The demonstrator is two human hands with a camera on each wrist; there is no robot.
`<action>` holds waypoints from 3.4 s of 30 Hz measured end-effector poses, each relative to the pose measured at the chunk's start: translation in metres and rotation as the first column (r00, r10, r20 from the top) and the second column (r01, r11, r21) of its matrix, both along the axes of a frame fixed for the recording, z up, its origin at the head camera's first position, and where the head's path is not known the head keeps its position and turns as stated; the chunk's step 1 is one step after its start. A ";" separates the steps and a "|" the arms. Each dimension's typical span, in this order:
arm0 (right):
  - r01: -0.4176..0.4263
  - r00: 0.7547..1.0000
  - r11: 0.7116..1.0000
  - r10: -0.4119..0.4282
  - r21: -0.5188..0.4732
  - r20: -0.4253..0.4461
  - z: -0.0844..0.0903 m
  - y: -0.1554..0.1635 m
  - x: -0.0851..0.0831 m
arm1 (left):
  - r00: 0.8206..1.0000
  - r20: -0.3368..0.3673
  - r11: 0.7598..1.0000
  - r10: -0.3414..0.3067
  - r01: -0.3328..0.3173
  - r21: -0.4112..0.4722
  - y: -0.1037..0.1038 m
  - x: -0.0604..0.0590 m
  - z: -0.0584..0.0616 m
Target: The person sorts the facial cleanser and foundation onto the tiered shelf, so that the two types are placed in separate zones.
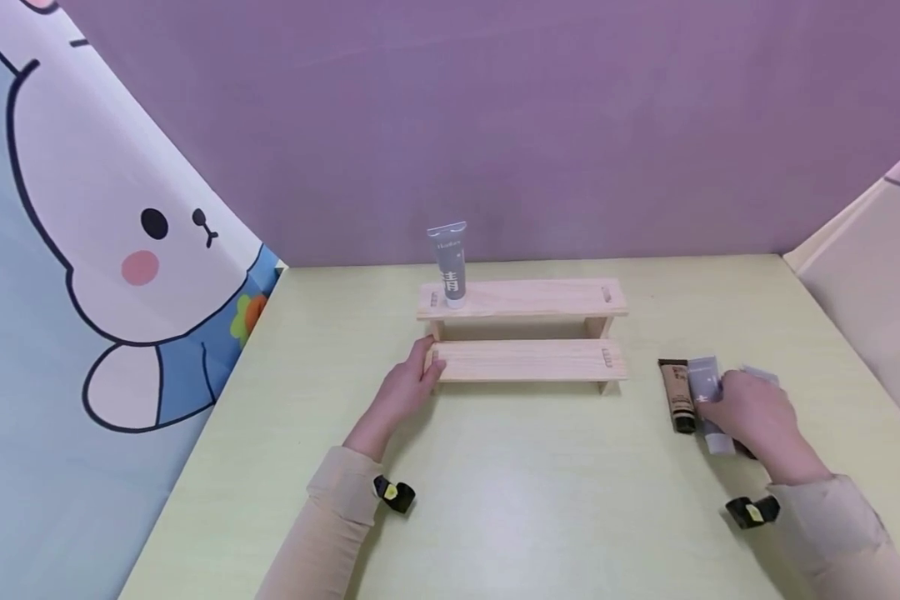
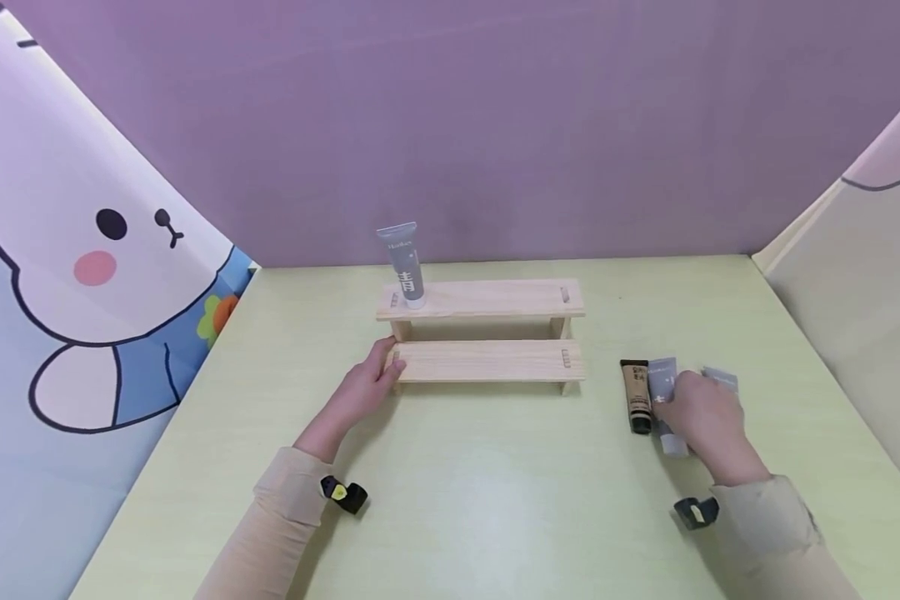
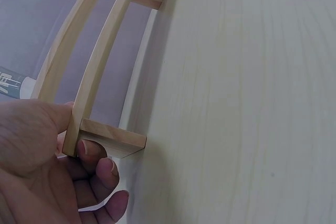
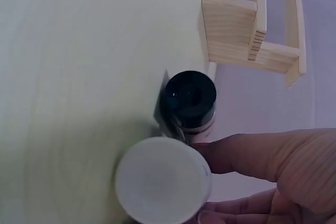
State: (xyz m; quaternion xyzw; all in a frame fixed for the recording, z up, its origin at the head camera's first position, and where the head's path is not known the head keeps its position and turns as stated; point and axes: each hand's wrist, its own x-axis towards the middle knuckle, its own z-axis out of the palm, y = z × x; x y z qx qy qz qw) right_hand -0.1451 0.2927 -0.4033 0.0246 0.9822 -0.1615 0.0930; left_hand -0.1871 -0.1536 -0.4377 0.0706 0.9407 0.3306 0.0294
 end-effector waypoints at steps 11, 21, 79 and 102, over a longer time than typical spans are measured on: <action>-0.003 0.987 0.996 -0.011 -0.084 -0.162 0.011 -0.003 0.006 | 1.000 -0.010 1.000 -0.011 0.011 -0.008 0.001 0.000 -0.001; -0.019 0.945 0.986 -0.036 -0.163 -0.326 0.034 -0.018 0.002 | 1.000 -0.011 1.000 -0.008 0.008 0.006 0.000 0.001 0.001; -0.327 0.867 0.721 -0.028 -0.611 -0.497 0.064 -0.207 -0.107 | 1.000 0.001 1.000 -0.003 0.003 0.009 0.001 -0.001 -0.001; -0.321 0.810 0.856 0.025 -0.406 -0.586 0.059 -0.132 -0.058 | 1.000 -0.005 1.000 0.011 -0.011 0.017 -0.006 -0.003 0.001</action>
